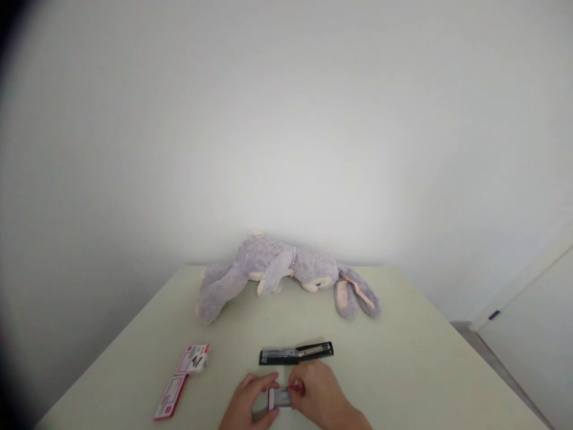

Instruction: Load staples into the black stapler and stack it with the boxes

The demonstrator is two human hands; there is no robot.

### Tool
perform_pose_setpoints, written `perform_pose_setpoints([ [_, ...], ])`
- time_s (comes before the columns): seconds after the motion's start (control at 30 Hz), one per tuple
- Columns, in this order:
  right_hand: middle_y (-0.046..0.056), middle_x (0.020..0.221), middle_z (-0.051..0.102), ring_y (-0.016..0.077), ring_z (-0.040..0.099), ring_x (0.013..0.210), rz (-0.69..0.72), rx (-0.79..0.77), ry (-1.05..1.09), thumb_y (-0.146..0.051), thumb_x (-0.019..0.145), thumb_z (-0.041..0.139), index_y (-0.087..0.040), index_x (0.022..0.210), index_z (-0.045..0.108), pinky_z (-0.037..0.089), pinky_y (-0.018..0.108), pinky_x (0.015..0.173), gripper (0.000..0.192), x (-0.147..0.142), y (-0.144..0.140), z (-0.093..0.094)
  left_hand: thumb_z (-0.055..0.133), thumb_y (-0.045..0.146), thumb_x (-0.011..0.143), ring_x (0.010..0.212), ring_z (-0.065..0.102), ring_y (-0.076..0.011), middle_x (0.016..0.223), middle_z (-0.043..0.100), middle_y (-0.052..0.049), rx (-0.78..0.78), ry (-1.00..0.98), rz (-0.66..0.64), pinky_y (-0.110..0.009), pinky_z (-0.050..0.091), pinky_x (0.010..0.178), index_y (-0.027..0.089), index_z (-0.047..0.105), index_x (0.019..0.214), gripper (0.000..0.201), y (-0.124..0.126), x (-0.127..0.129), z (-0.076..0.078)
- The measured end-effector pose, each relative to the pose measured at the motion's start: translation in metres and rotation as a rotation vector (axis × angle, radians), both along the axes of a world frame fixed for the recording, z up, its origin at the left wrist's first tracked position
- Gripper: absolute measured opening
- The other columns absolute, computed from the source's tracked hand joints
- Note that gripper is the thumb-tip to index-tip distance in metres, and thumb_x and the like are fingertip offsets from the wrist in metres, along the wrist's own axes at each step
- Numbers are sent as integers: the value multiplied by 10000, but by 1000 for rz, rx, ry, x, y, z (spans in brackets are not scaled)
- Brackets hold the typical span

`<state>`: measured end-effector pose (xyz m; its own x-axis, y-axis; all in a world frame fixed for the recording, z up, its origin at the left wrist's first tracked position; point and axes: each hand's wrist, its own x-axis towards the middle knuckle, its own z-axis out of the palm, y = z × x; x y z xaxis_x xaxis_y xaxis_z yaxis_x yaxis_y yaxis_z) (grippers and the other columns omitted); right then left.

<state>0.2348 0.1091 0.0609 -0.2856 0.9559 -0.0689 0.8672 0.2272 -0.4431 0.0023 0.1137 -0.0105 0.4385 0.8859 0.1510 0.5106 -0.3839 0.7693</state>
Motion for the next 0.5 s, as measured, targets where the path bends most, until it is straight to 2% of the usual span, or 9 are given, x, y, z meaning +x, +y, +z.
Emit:
perform_pose_setpoints([
  [0.1,-23,744,773,149,686,656,-29,-16,25,-283,854,626,-280,898,783,392,223,604,163,11,-10,-1,752,201,738,1093,659,-243,1176,749,-23,16,-5,8,-401,525,1011,329,629,1350,636,-2,0,0],
  [0.17,-34,794,787,150,703,703,-11,-21,40,-284,850,634,-313,919,795,410,219,640,177,11,-12,-3,741,239,775,1101,655,-242,1186,747,-25,36,-7,3,-405,521,1018,330,629,1350,593,-3,-1,0],
  [0.3,-7,879,811,208,733,832,64,-12,45,-229,758,672,-323,901,817,436,255,741,224,-7,-1,-5,734,252,781,1124,649,-257,1215,739,-49,42,-8,-10,-422,515,1033,313,643,1337,566,-3,-1,1],
  [0.4,25,803,807,243,736,798,131,-18,46,-196,707,672,-286,818,820,436,282,733,205,-21,10,-4,742,257,765,1112,653,-267,1210,739,-63,34,2,0,-427,524,1020,291,660,1318,560,-2,0,3],
  [0.5,21,781,798,231,723,768,154,-7,77,-180,703,660,-269,789,803,426,283,724,189,-23,14,0,759,270,742,1090,658,-271,1209,741,-62,29,6,5,-420,536,997,298,677,1296,561,-2,1,6],
])
